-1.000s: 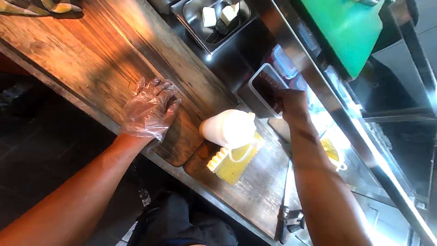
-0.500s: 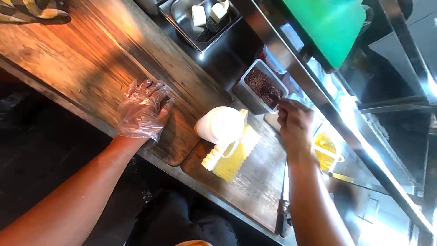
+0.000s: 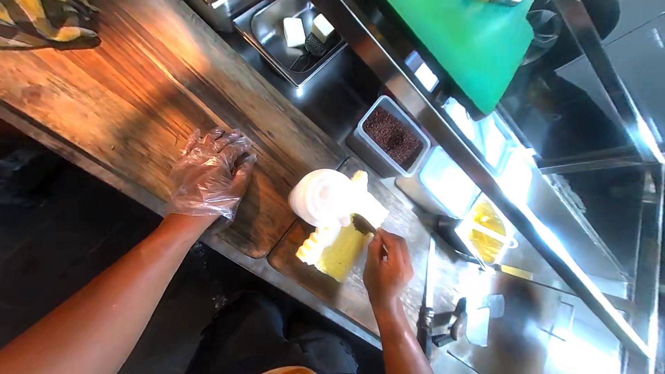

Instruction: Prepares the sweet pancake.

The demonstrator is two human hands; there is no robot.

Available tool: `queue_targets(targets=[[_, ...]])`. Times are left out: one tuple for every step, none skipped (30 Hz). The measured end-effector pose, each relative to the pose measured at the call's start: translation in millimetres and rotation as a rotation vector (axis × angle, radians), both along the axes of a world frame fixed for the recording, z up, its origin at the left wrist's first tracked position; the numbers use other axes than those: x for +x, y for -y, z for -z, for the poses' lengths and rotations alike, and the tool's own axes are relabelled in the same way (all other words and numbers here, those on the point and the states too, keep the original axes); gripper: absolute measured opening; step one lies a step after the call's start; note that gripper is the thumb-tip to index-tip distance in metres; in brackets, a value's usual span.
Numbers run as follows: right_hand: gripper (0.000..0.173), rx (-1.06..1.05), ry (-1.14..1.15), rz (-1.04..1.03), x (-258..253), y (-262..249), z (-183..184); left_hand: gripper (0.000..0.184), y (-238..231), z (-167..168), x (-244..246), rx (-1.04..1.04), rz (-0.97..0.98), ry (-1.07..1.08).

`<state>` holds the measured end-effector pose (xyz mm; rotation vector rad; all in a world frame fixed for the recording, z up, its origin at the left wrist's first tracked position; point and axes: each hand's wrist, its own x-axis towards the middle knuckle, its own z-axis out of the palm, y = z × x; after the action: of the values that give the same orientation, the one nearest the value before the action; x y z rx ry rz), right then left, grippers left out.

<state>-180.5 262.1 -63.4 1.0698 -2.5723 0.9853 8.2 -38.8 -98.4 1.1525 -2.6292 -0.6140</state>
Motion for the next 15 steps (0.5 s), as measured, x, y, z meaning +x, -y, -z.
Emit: queue_targets(targets=[[0.016, -0.011, -0.08, -0.017, -3.8, -0.9, 2.4, 0.045, 0.5, -0.4, -0.5, -0.003, 0.002, 0.003], [0.016, -0.017, -0.103, -0.008, -7.7, -1.7, 2.2, 0.045, 1.6, 0.7, -0.7, -0.01, 0.004, 0.0], [0.016, -0.028, -0.065, 0.014, -11.0, -3.1, -0.4, 0.046, 2.8, 3.5, 0.0, -0.023, 0.002, -0.003], [0.015, -0.046, 0.022, 0.042, -13.2, -5.4, -4.1, 0.047, 3.5, 6.2, 1.0, -0.029, -0.002, 0.0], [0.015, -0.074, 0.138, 0.064, -13.7, -8.9, -7.8, 0.048, 3.9, 8.2, 1.5, -0.033, -0.005, 0.0], [0.014, -0.114, 0.248, 0.071, -12.5, -13.1, -9.8, 0.048, 3.9, 8.9, 1.6, -0.032, -0.008, 0.01], [0.014, -0.157, 0.33, 0.058, -9.7, -17.0, -9.5, 0.047, 4.1, 8.0, 1.2, -0.029, -0.01, 0.017], [0.013, -0.188, 0.386, 0.034, -6.2, -20.2, -7.4, 0.047, 4.6, 6.4, 0.5, -0.021, -0.009, 0.015], [0.013, -0.197, 0.419, 0.005, -2.8, -23.1, -4.4, 0.046, 4.9, 5.5, -0.3, -0.019, -0.008, 0.014], [0.013, -0.191, 0.431, -0.02, -0.2, -25.2, -1.3, 0.046, 4.7, 5.3, -0.8, -0.021, -0.007, 0.016], [0.013, -0.183, 0.428, -0.04, 1.0, -25.1, 2.1, 0.046, 4.3, 5.6, -0.8, -0.022, -0.011, 0.021], [0.012, -0.177, 0.412, -0.055, 0.3, -22.9, 5.7, 0.046, 4.4, 5.9, -0.8, -0.024, -0.014, 0.017], [0.012, -0.165, 0.387, -0.069, -1.7, -20.0, 8.6, 0.046, 4.6, 6.4, -0.5, -0.023, -0.012, 0.011], [0.013, -0.156, 0.363, -0.076, -4.0, -16.8, 10.4, 0.046, 5.0, 7.5, 0.2, -0.022, -0.006, 0.002], [0.013, -0.153, 0.352, -0.073, -6.4, -13.6, 11.4, 0.046, 5.2, 8.5, 0.7, -0.02, -0.003, 0.001]])
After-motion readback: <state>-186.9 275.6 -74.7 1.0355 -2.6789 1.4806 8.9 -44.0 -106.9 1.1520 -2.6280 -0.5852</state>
